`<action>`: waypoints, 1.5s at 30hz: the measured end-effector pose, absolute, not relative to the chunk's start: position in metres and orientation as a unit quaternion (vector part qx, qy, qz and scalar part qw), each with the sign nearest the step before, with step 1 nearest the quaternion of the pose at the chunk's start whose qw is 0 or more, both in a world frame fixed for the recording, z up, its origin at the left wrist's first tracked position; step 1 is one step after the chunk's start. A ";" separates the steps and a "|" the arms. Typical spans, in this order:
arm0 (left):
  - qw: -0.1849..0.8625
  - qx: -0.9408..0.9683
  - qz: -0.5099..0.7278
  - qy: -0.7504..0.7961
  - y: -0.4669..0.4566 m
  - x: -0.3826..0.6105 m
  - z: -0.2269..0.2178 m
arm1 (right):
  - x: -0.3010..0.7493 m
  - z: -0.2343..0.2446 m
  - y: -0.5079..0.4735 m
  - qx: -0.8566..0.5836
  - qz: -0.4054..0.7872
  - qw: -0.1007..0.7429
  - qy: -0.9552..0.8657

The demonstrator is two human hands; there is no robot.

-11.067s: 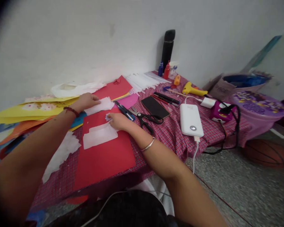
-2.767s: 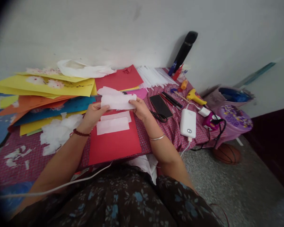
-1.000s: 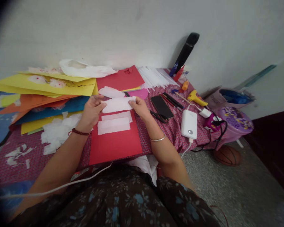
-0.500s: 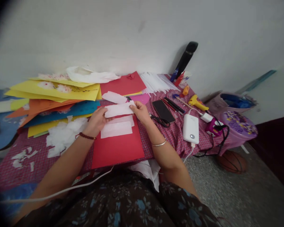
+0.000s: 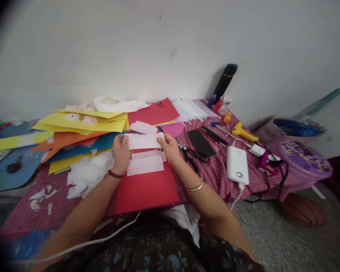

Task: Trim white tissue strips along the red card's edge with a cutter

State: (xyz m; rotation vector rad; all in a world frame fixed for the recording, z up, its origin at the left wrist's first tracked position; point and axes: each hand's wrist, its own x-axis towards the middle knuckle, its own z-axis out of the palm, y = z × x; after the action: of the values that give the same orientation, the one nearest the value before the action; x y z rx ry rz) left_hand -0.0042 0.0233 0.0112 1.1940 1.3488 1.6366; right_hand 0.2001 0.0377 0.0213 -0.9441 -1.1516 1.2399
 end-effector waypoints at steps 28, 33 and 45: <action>0.075 0.713 0.258 0.647 0.069 -0.045 0.092 | 0.213 0.005 0.051 -0.509 0.270 0.435 -0.692; 0.026 0.726 0.191 0.661 0.155 -0.058 0.145 | 0.212 0.004 0.052 -0.492 0.241 0.431 -0.717; 0.014 0.654 0.080 0.752 0.272 -0.073 0.108 | 0.205 0.007 0.035 -0.432 0.247 0.412 -0.763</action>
State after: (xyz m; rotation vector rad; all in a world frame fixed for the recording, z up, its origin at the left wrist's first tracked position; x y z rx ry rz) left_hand -0.0733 0.2720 0.1082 2.0370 2.3411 0.2491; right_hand 0.2053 0.0355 0.0072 -1.0865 -1.9198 0.6225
